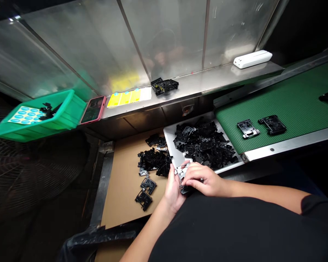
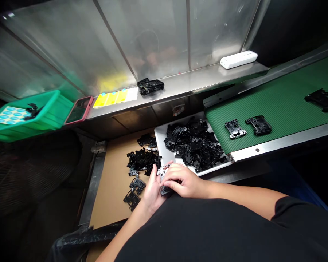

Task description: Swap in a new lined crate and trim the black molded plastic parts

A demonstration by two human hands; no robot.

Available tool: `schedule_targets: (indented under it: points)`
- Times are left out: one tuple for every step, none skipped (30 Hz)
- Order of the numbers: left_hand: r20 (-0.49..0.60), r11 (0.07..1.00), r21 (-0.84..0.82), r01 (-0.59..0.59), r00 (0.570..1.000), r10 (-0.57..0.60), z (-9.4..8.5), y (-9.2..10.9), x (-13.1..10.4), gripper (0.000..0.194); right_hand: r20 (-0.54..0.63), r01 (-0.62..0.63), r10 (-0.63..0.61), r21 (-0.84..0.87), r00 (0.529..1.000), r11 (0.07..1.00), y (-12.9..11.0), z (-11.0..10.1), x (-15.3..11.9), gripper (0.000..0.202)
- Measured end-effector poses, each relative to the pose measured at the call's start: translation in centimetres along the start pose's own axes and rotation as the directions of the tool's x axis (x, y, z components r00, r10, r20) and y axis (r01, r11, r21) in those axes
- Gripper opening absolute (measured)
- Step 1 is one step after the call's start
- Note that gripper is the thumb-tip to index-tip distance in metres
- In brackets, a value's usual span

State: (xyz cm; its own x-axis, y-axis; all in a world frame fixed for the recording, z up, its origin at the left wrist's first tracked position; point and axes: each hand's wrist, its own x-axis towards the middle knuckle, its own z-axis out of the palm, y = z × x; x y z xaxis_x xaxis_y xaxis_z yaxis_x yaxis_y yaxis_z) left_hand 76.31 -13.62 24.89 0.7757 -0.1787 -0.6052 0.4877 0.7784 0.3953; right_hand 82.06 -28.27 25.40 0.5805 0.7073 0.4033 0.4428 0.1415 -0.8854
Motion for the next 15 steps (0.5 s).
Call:
schedule_targets:
  points:
    - [-0.006, 1.0, 0.024, -0.001, 1.0, 0.002, -0.2, 0.0, 0.0, 0.065, -0.015, -0.002, 0.002, 0.003, 1.0, 1.0, 0.0, 0.0, 0.0, 0.019]
    - [-0.017, 0.998, 0.063, -0.016, 1.0, 0.017, -0.5, 0.1, 0.1, 0.066, -0.05, -0.011, 0.011, 0.003, 0.999, 1.0, 0.0, 0.0, -0.1, 0.018]
    - [-0.035, 0.99, 0.127, -0.054, 0.998, 0.059, -1.0, 0.4, 0.3, 0.069, -0.098, -0.028, 0.028, 0.001, 0.995, 1.0, 0.0, 0.0, -0.2, 0.018]
    - [-0.057, 0.967, 0.226, -0.117, 0.989, 0.133, -1.7, 0.9, 0.5, 0.07, -0.15, -0.055, 0.054, -0.003, 0.987, 0.998, 0.1, -0.2, -0.3, 0.018]
    - [-0.078, 0.91, 0.363, -0.199, 0.967, 0.243, -2.6, 1.6, 0.8, 0.071, -0.199, -0.089, 0.086, -0.006, 0.976, 0.996, 0.1, -0.3, -0.5, 0.018]
    - [-0.09, 0.799, 0.531, -0.283, 0.918, 0.385, -3.7, 2.5, 1.3, 0.07, -0.238, -0.126, 0.121, -0.006, 0.964, 0.992, 0.1, -0.5, -0.6, 0.019]
    - [-0.073, 0.624, 0.708, -0.331, 0.844, 0.532, -5.0, 3.7, 1.8, 0.068, -0.269, -0.157, 0.151, -0.001, 0.951, 0.988, 0.2, -0.7, -0.9, 0.019]
    - [-0.027, 0.401, 0.86, -0.316, 0.755, 0.655, -6.3, 5.0, 2.3, 0.066, -0.29, -0.184, 0.178, 0.008, 0.94, 0.983, 0.3, -0.9, -1.1, 0.02]
    - [0.037, 0.165, 0.959, -0.231, 0.677, 0.735, -7.7, 6.4, 2.9, 0.065, -0.302, -0.206, 0.202, 0.019, 0.932, 0.978, 0.3, -1.1, -1.3, 0.02]
    - [0.094, -0.036, 0.994, -0.103, 0.641, 0.762, -8.9, 7.8, 3.6, 0.065, -0.31, -0.224, 0.223, 0.031, 0.924, 0.974, 0.4, -1.2, -1.6, 0.021]
    - [0.127, -0.182, 0.983, 0.023, 0.635, 0.762, -10.0, 9.1, 4.2, 0.068, -0.312, -0.241, 0.242, 0.043, 0.919, 0.97, 0.5, -1.3, -1.9, 0.021]
    - [0.136, -0.283, 0.951, 0.125, 0.653, 0.745, -10.8, 10.3, 4.7, 0.071, -0.311, -0.256, 0.259, 0.053, 0.914, 0.965, 0.5, -1.4, -2.2, 0.021]
    - [0.127, -0.344, 0.918, 0.196, 0.677, 0.725, -11.3, 11.3, 5.3, 0.075, -0.308, -0.267, 0.272, 0.06, 0.912, 0.962, 0.6, -1.4, -2.5, 0.021]
    - [0.118, -0.377, 0.896, 0.235, 0.693, 0.711, -11.5, 11.9, 5.8, 0.079, -0.303, -0.272, 0.279, 0.063, 0.911, 0.96, 0.6, -1.5, -2.7, 0.021]
    - [0.126, -0.399, 0.885, 0.241, 0.702, 0.701, -11.4, 12.2, 6.3, 0.081, -0.301, -0.272, 0.278, 0.064, 0.912, 0.96, 0.7, -1.5, -3.0, 0.022]
